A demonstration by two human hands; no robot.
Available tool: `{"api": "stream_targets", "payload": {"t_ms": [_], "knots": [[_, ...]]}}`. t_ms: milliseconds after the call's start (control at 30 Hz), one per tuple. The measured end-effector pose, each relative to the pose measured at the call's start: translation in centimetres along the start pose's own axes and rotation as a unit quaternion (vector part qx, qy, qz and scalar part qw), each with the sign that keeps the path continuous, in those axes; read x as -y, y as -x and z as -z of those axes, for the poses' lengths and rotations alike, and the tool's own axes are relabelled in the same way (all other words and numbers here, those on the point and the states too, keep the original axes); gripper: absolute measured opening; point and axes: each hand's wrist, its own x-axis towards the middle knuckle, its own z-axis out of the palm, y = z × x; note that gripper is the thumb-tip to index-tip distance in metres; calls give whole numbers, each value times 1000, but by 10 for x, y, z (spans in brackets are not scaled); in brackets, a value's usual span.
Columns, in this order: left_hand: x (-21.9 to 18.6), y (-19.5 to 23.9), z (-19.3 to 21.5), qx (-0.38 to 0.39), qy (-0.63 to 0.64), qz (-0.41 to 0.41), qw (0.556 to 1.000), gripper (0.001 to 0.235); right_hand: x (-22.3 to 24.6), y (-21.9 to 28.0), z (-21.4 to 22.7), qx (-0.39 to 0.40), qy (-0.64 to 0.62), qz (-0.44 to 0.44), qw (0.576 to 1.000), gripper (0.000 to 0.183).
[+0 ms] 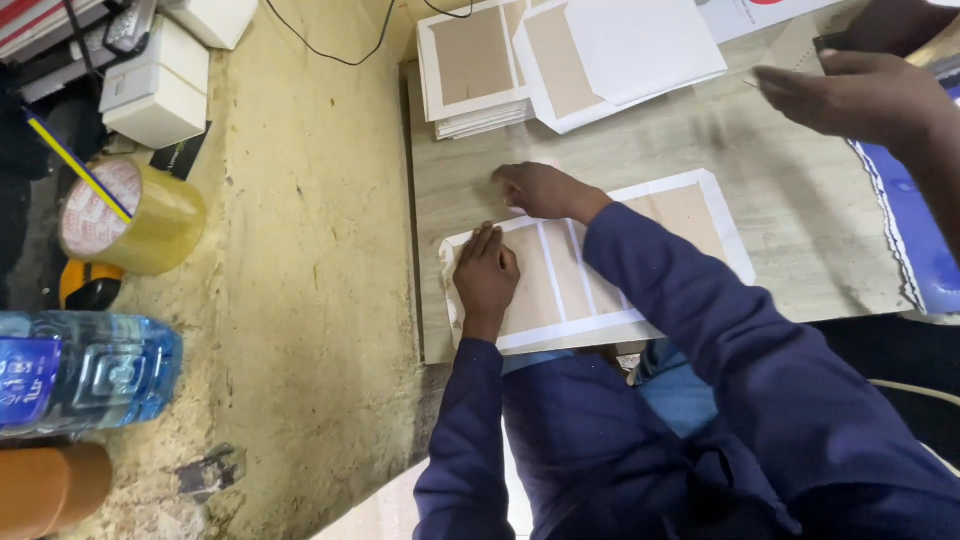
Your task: Folding and pressing the edges of paper or cardboard covers using a small applicator tool to ensure clean folds.
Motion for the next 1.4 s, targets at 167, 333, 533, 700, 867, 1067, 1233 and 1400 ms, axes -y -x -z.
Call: {"api": "stream_targets", "payload": {"t_ms": [167, 333, 533, 700, 867, 1067, 1233, 1400], "knots": [[5, 4, -10, -6, -6, -1, 1000, 26, -101, 109, 50, -45, -31, -7, 999, 32], [7, 6, -12, -14, -21, -23, 999, 26, -143, 162, 106, -49, 68, -181, 980, 10], [7, 7, -15, -6, -38, -37, 999, 24, -124, 74, 7, -78, 134, -184, 971, 14], [10, 6, -12, 34, 3, -1, 999, 32, -7, 10, -80, -74, 78, -113, 988, 13], [8, 9, -8, 20, -19, -13, 1000, 33, -9, 36, -44, -53, 7, -89, 995, 7], [8, 10, -6, 21, -21, 11, 1000, 30, -73, 105, 27, -74, 11, -143, 987, 6], [11, 14, -16, -10, -32, -2, 999, 25, -126, 163, 89, -98, 81, -220, 967, 3], [6, 13, -11, -18, -43, 0, 999, 19, -143, 153, 70, -130, 137, -296, 936, 5]]}}
